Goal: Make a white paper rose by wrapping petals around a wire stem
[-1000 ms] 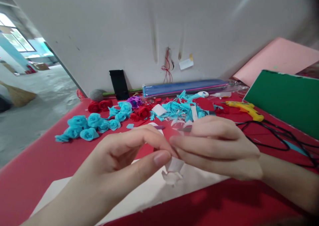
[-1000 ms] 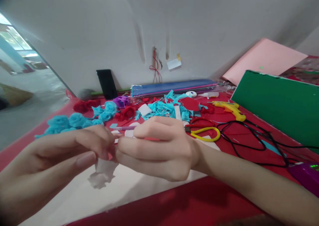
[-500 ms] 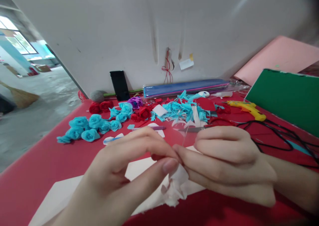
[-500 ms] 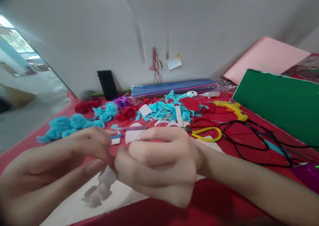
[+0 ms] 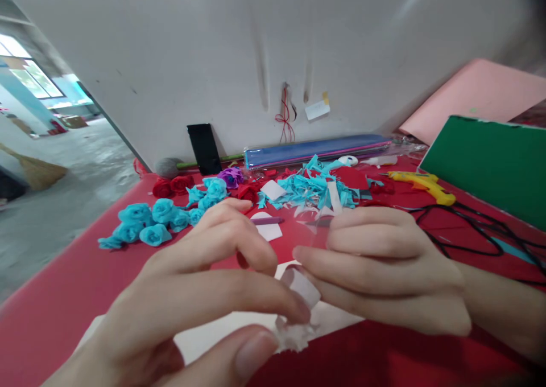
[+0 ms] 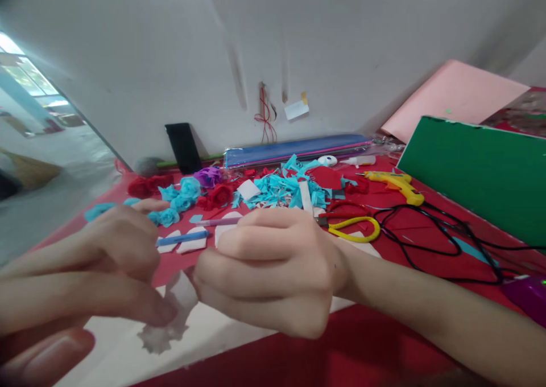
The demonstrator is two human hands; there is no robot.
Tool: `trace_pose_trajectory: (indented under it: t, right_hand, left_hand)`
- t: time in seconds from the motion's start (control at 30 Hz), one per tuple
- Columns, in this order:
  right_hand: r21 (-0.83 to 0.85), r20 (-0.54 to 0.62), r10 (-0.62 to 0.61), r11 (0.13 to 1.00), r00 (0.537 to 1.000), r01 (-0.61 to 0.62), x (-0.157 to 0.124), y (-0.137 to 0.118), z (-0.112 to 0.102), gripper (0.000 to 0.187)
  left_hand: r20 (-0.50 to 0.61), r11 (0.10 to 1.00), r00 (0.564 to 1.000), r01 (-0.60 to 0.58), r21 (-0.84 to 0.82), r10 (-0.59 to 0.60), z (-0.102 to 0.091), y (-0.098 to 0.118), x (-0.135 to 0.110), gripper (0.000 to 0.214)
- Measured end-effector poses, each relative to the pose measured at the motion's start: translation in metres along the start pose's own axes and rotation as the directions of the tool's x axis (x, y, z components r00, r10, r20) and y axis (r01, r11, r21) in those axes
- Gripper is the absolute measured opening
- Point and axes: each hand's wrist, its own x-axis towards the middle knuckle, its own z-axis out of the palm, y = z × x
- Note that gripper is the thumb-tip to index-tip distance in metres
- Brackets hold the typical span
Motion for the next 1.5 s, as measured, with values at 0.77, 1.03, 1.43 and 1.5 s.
trace_pose_trajectory:
  t: [0.77, 1.03, 1.43, 1.5]
  right_hand:
    - [-0.066, -0.065, -0.315, 0.948, 0.947, 0.311, 0.013, -0.001, -0.013, 0.021]
    - [-0.05, -0.042, -0.347, 0.937, 0.937, 0.345, 0.017, 0.0, -0.011, 0.026]
    - [-0.081, -0.249, -0.373, 0.928, 0.894, 0.364, 0.006, 0.005, 0.006, 0.027]
    - [-0.071, -0.246, -0.363, 0.932, 0.899, 0.357, 0.005, 0.006, 0.006, 0.026]
  left_hand:
    - [0.113, 0.999, 0.993, -0.034, 0.018, 0.031, -0.006, -0.005, 0.002, 0.031]
    - [0.194, 0.963, 0.957, -0.24, 0.123, 0.214, -0.014, -0.015, 0.01, 0.024]
    - [0.144, 0.981, 0.975, -0.18, 0.071, 0.169, -0.01, -0.014, 0.007, 0.024]
    - [0.123, 0.997, 0.989, -0.077, -0.011, 0.078, -0.008, -0.012, 0.006, 0.028]
